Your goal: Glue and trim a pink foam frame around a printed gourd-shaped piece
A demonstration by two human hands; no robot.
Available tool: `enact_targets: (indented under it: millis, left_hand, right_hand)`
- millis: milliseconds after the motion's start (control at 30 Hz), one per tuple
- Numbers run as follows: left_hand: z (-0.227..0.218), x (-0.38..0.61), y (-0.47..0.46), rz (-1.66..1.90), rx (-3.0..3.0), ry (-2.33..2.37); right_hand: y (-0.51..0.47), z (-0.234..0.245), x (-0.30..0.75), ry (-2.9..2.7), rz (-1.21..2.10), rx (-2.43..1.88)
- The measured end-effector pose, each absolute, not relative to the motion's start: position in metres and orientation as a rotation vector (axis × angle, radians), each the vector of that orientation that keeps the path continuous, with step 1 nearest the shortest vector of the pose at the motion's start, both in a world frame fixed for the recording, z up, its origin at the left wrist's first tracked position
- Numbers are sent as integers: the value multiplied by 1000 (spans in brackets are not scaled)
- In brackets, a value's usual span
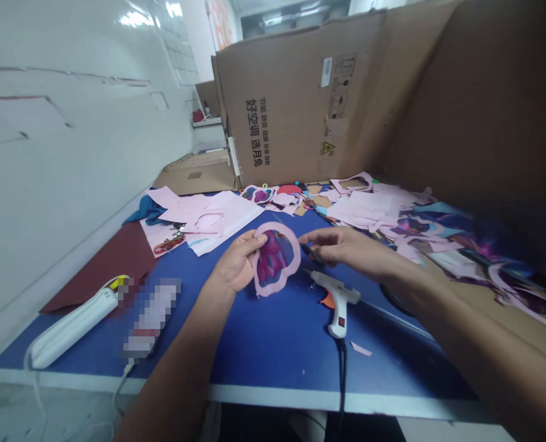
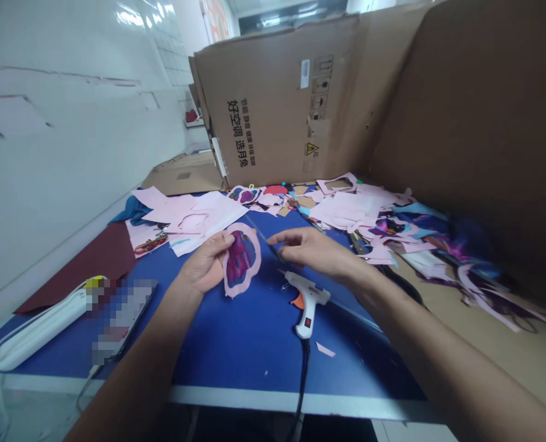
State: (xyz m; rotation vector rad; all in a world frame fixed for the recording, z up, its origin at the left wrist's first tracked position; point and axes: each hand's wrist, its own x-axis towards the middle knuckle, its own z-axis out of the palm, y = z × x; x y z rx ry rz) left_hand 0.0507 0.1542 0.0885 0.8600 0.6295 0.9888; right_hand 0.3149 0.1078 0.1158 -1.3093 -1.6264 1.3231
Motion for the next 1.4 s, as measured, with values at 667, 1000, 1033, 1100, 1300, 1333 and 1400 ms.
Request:
enact_targets:
  millis: [667,1000,1033,1100,1300,1333,1400]
  left_hand:
    - [89,58,148,1035,752,648]
    - [87,62,147,1057,770,697]
    - [88,63,147,1057,776,702]
    - [88,63,145,1053,792,708]
    - [88,65,144,1030,809,649]
    - [88,66,143,1024,811,637]
    - [89,66,143,1013,821,615]
  right_hand:
    - [115,91,316,-1366,1626,-1131]
    - [93,95,380,-1409,1512,-1065]
    - [90,94,381,-1411,1549,-1052]
    - [86,92,382,-1407,1630,-1058]
    - [87,80,379,-1413,1804,-952]
    - [88,79,378,-1437,1818,-915]
    - [89,79,376,-1479,1841,-858]
